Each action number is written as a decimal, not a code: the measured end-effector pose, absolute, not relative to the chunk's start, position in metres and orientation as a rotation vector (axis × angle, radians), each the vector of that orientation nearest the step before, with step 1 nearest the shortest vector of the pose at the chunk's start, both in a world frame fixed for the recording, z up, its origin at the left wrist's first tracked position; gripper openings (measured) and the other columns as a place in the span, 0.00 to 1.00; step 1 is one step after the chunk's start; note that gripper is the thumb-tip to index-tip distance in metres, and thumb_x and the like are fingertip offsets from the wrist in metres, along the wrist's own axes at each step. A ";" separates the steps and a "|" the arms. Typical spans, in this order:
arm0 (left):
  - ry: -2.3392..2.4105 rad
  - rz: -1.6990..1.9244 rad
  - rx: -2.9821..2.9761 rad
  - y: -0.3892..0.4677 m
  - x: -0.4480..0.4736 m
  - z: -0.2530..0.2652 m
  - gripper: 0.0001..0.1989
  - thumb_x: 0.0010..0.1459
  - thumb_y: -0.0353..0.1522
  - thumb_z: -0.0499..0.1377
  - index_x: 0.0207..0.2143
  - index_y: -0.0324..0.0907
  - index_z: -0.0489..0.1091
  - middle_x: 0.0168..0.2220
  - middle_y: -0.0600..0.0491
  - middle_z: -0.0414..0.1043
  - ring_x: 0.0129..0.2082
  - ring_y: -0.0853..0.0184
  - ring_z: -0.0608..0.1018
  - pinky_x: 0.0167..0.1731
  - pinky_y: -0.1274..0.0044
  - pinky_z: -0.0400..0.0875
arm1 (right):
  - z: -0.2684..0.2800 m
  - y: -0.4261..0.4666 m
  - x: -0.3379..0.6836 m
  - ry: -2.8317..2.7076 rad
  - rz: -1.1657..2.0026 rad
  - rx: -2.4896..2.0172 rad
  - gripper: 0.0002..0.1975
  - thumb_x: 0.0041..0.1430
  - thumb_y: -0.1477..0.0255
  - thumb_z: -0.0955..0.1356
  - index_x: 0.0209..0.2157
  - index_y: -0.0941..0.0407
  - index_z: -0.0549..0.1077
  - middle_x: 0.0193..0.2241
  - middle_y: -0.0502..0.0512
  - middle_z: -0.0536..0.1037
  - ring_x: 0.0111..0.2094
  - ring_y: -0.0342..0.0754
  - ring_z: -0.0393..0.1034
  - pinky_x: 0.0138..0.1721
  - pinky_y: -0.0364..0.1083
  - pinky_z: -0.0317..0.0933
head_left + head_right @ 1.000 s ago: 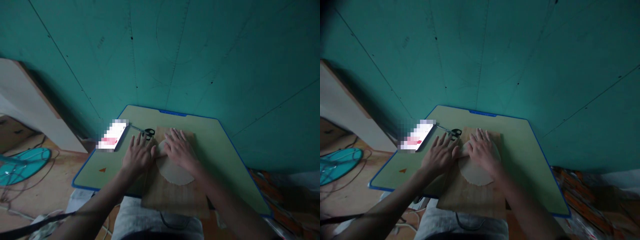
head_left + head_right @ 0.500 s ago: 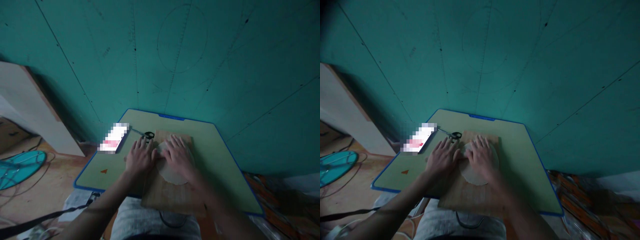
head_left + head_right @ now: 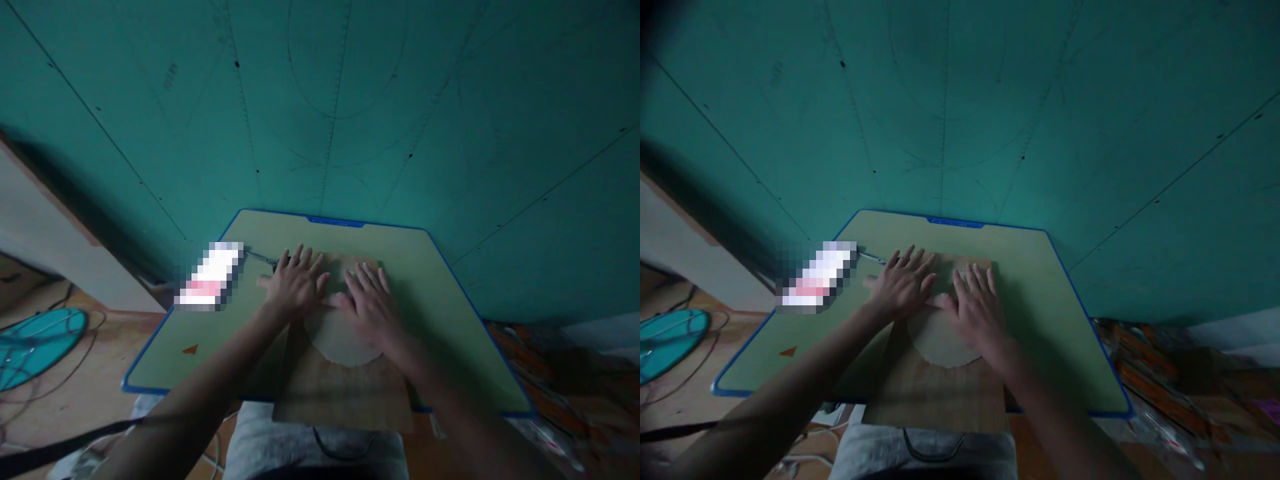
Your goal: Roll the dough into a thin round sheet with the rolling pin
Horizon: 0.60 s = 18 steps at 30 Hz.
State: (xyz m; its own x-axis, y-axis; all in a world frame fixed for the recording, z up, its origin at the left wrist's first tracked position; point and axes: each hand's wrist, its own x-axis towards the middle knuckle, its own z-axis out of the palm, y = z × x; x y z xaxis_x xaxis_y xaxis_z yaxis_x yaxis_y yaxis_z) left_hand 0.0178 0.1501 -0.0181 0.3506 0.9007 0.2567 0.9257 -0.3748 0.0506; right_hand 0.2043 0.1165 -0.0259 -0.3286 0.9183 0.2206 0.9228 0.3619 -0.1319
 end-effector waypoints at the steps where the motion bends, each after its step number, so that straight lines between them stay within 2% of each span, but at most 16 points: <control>1: -1.719 -0.355 -2.502 0.161 0.021 -0.018 0.25 0.71 0.42 0.45 0.63 0.41 0.65 0.65 0.41 0.64 0.69 0.49 0.59 0.65 0.54 0.53 | -0.025 0.129 0.206 -2.366 -0.025 -1.673 0.29 0.70 0.59 0.57 0.63 0.63 0.67 0.66 0.69 0.62 0.69 0.62 0.50 0.69 0.64 0.37; 5: -1.845 -0.332 -2.507 0.200 0.030 -0.016 0.25 0.72 0.43 0.44 0.61 0.40 0.66 0.64 0.41 0.65 0.68 0.52 0.61 0.63 0.58 0.56 | -0.018 0.173 0.209 -2.304 0.078 -1.850 0.28 0.71 0.59 0.56 0.63 0.61 0.66 0.68 0.69 0.59 0.70 0.61 0.46 0.68 0.65 0.36; 8: -1.887 -0.377 -2.464 0.215 0.034 -0.008 0.24 0.72 0.41 0.42 0.55 0.37 0.70 0.57 0.39 0.71 0.62 0.54 0.68 0.59 0.64 0.64 | -0.013 0.193 0.208 -2.254 0.137 -1.960 0.28 0.71 0.60 0.57 0.64 0.61 0.65 0.68 0.70 0.57 0.71 0.62 0.46 0.68 0.65 0.37; 11: -1.909 -0.386 -2.428 0.205 0.035 -0.003 0.24 0.72 0.41 0.43 0.51 0.37 0.72 0.53 0.39 0.74 0.58 0.54 0.72 0.54 0.65 0.68 | -0.011 0.185 0.206 -2.269 0.092 -1.941 0.27 0.71 0.61 0.58 0.64 0.62 0.65 0.68 0.71 0.58 0.70 0.62 0.47 0.68 0.64 0.38; 15: -1.923 -0.374 -2.351 0.156 0.025 -0.011 0.25 0.71 0.42 0.46 0.57 0.36 0.69 0.59 0.36 0.70 0.62 0.47 0.68 0.57 0.60 0.64 | -0.020 0.123 0.200 -2.335 -0.094 -1.702 0.27 0.71 0.59 0.58 0.63 0.60 0.68 0.66 0.70 0.63 0.69 0.65 0.49 0.67 0.67 0.39; 18: -1.873 -0.363 -2.306 0.119 0.014 -0.021 0.25 0.70 0.39 0.47 0.63 0.37 0.65 0.64 0.35 0.64 0.66 0.43 0.62 0.61 0.55 0.58 | -0.028 0.070 0.196 -2.368 -0.121 -1.583 0.31 0.70 0.57 0.59 0.66 0.61 0.63 0.66 0.69 0.63 0.69 0.68 0.49 0.67 0.69 0.41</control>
State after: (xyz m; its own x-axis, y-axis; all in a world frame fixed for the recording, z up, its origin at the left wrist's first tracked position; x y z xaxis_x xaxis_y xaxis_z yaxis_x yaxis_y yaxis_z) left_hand 0.0141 0.1187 -0.0208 0.1915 0.9411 0.2787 0.9771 -0.2098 0.0370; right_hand 0.1960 0.0695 -0.0278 -0.3546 0.8909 0.2840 0.9151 0.3930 -0.0903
